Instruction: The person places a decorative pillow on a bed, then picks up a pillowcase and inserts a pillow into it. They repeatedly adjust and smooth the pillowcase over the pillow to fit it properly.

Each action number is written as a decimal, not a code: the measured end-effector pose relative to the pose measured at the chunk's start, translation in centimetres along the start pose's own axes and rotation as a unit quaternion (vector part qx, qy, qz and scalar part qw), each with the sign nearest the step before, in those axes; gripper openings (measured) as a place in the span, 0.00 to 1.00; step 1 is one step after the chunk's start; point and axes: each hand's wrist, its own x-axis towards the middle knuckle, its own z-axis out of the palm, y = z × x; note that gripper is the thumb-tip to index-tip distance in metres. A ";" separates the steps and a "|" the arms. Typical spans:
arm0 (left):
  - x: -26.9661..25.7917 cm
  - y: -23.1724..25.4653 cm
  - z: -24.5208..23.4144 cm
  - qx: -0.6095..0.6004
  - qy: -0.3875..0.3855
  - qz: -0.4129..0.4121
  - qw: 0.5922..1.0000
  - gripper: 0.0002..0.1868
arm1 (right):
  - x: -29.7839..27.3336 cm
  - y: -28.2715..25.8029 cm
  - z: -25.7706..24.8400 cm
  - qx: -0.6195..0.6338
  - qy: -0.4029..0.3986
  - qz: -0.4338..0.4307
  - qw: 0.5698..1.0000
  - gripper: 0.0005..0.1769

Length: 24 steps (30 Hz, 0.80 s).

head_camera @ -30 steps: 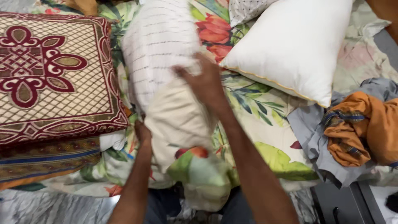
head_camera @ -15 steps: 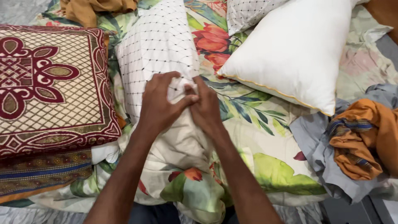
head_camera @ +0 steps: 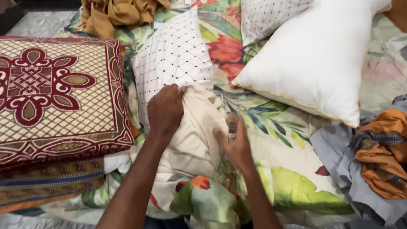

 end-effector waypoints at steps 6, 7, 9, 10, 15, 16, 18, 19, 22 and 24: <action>7.6 -0.2 0.8 0.014 0.144 -0.015 0.989 0.17 | -6.9 5.3 0.2 0.010 -0.228 0.193 0.954 0.33; 9.4 -0.4 0.7 0.018 0.169 0.000 0.985 0.17 | -8.2 6.1 -1.5 0.006 -0.256 0.175 0.951 0.25; 13.2 -0.6 0.2 0.072 0.236 0.013 0.969 0.18 | -9.3 8.3 -3.9 0.068 -0.195 0.310 0.928 0.20; 14.4 -1.1 -0.5 0.062 0.236 0.022 0.970 0.18 | -10.0 9.8 -6.3 0.129 -0.096 0.454 0.876 0.22; 14.5 -2.9 -3.5 0.076 0.207 0.001 0.975 0.20 | -6.3 15.4 -25.8 -0.259 0.166 0.327 0.893 0.23; 14.6 -2.7 -3.2 0.063 0.183 -0.029 0.981 0.20 | -6.4 15.8 -27.2 -0.292 0.202 0.338 0.872 0.23; 13.6 -2.4 -1.6 0.038 0.131 -0.100 0.986 0.21 | -7.2 15.2 -28.0 -0.364 0.258 0.333 0.831 0.22; 12.9 -2.5 -0.7 0.048 0.134 -0.081 0.986 0.20 | -7.9 14.2 -27.4 -0.403 0.277 0.316 0.813 0.22; 13.9 -1.4 2.8 0.042 0.136 -0.063 0.988 0.18 | -6.3 7.6 -23.5 -0.166 0.196 0.282 0.924 0.17; 14.6 0.2 5.0 0.022 0.086 -0.115 0.989 0.17 | -4.8 1.8 -18.5 -0.159 -0.035 0.374 0.913 0.20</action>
